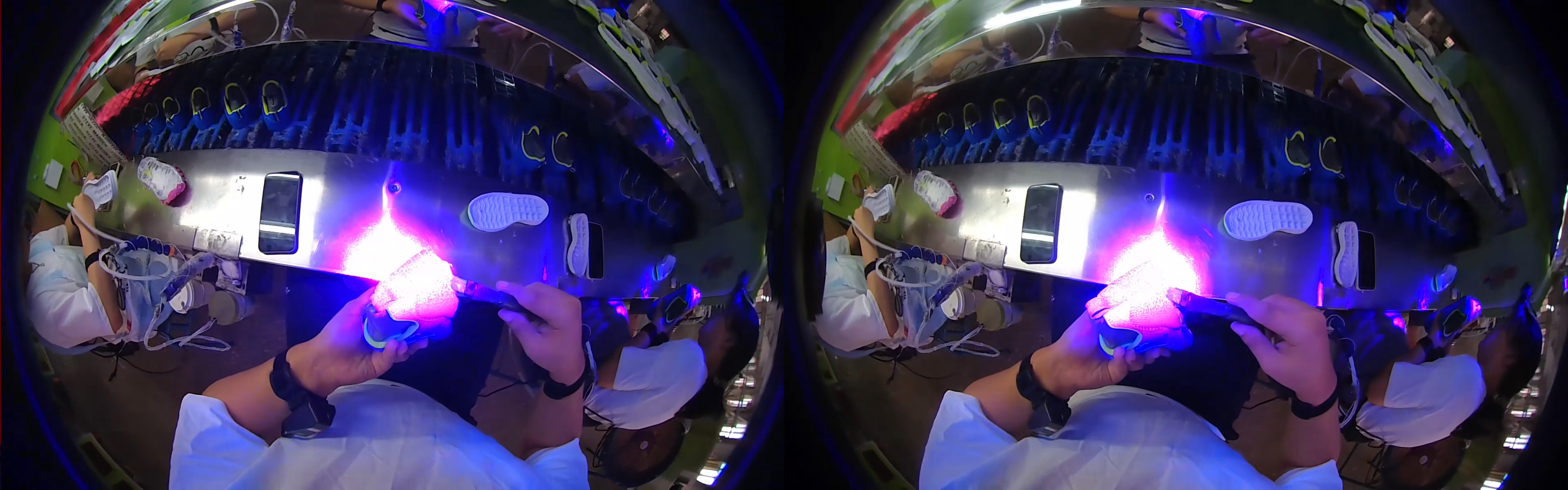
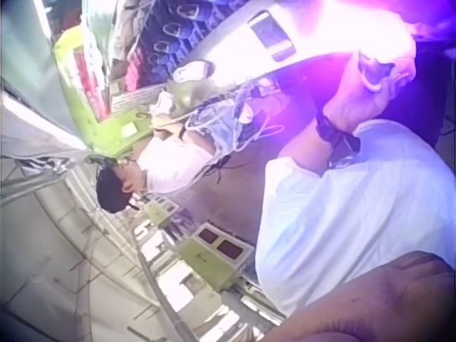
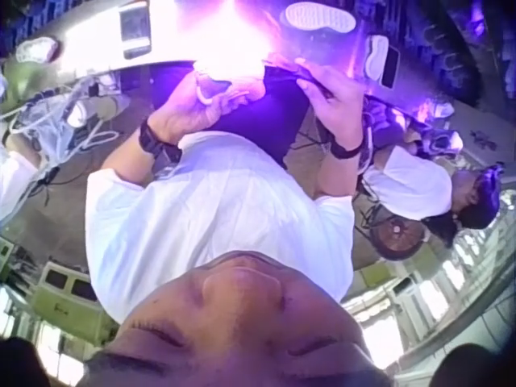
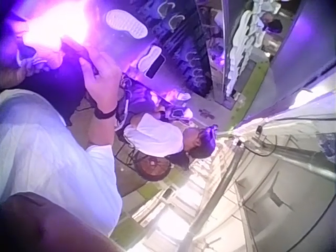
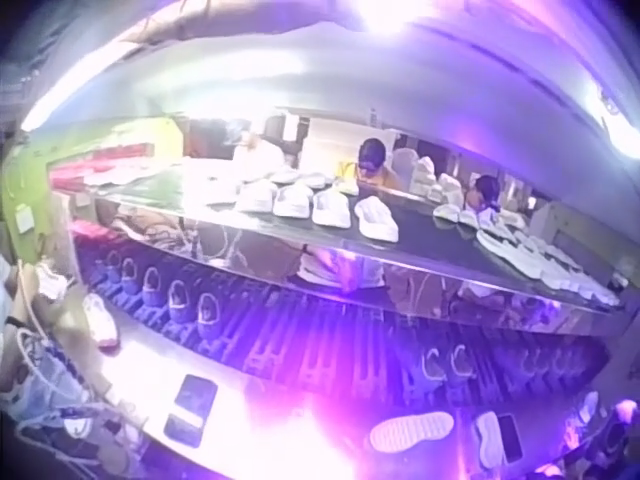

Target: The recorder applies adhesive or chemical treatment to the edge of shoe uppers using a small brush under a UV light on an assembly line.

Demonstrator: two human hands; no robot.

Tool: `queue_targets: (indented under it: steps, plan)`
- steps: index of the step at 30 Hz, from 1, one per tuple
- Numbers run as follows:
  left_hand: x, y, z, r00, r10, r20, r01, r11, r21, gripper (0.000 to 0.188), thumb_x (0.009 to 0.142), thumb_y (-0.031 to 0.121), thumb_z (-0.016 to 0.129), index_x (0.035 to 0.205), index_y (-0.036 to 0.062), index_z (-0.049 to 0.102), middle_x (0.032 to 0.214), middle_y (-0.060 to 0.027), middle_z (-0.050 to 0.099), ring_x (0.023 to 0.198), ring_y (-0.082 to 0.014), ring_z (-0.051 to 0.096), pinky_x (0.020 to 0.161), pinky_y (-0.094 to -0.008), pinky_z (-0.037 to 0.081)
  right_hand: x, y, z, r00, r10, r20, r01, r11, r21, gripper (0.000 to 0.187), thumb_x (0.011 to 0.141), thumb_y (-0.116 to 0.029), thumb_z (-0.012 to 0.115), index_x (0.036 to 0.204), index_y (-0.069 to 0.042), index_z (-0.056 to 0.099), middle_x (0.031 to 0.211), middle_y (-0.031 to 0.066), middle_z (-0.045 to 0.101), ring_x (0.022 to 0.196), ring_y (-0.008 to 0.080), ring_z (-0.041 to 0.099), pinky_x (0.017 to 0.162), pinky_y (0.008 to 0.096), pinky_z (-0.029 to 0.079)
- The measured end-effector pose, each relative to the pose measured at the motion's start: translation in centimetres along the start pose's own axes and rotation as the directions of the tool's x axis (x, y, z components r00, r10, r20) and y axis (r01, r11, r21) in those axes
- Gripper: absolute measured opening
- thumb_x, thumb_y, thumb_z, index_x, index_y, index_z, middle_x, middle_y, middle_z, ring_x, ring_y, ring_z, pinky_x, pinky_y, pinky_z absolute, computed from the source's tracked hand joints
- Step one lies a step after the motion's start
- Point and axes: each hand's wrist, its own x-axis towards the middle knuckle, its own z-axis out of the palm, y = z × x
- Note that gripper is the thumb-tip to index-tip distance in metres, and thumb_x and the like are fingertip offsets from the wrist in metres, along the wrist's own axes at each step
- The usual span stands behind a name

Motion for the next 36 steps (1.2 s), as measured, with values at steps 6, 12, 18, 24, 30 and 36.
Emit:
queue_targets:
  steps: [6,12,18,24,30,36]
  plan:
    - [0.0,-0.9,-0.6,0.992,-0.036,0.117,0.048,0.993,-0.104,0.077,0.106,0.057,0.048,0.156,0.001,0.034,0.126,-0.0413,0.054,0.09,-0.0337,0.07,0.067,-0.0283,0.065,0.0,-0.1,1.5,0.996,0.072,0.056,-0.076,0.994,0.083,0.046,0.074,0.001,0.082,0.119,-0.002,0.076,0.083,0.0086,0.068,0.072,0.0181,0.065,0.067,0.032,0.05]
    - [0.1,-1.3,-2.3,0.975,-0.055,0.214,0.081,0.99,-0.118,0.076,0.101,0.057,0.057,0.15,-0.0008,0.044,0.124,-0.0368,0.059,0.094,-0.0332,0.071,0.078,-0.0337,0.066,-1.4,1.9,4.0,0.999,-0.033,-0.031,0.04,0.968,0.247,0.043,0.08,-0.006,0.084,0.122,-0.008,0.077,0.079,0.005,0.064,0.063,0.015,0.057,0.06,0.0295,0.045]
    - [1.2,-0.6,-0.5,0.949,0.113,0.295,-0.189,0.951,0.245,0.061,0.105,0.046,0.053,0.147,0.0019,0.047,0.131,-0.0256,0.061,0.108,-0.0314,0.069,0.081,-0.0361,0.064,-3.6,4.9,4.1,0.999,0.04,0.017,-0.041,0.994,0.102,0.044,0.08,-0.006,0.084,0.123,-0.008,0.075,0.084,0.0114,0.068,0.072,0.0242,0.065,0.068,0.0338,0.052]
    - [2.1,0.2,3.3,0.689,0.657,0.306,-0.432,0.033,0.901,0.082,0.084,0.002,0.081,0.155,0.0016,0.039,0.139,-0.0117,0.06,0.13,-0.0226,0.059,0.112,-0.0401,0.048,-4.6,6.2,5.2,0.964,0.231,-0.132,-0.197,0.953,0.231,0.04,0.089,-0.005,0.078,0.128,-0.003,0.07,0.1,0.015,0.074,0.09,0.0238,0.071,0.085,0.0336,0.055]
    - [2.8,2.3,2.7,0.456,0.237,0.858,0.169,-0.969,0.178,0.068,0.066,0.014,0.09,0.129,0.0056,0.069,0.122,-0.0155,0.066,0.118,-0.0361,0.068,0.096,-0.0445,0.058,-8.5,5.9,4.9,0.829,0.554,-0.079,-0.447,0.741,0.502,0.038,0.093,-0.007,0.075,0.13,-0.001,0.067,0.111,0.013,0.075,0.099,0.0173,0.07,0.09,0.0324,0.053]
    - [3.2,1.9,2.6,0.46,-0.238,0.856,0.223,-0.902,-0.371,0.054,0.067,0.0,0.08,0.118,0.0169,0.076,0.123,-0.0087,0.065,0.116,-0.0395,0.07,0.088,-0.0458,0.064,-9.3,2.4,1.1,0.897,0.422,-0.131,-0.34,0.849,0.404,0.045,0.093,-0.009,0.075,0.136,-0.005,0.066,0.11,0.0134,0.075,0.094,0.0211,0.071,0.087,0.033,0.055]
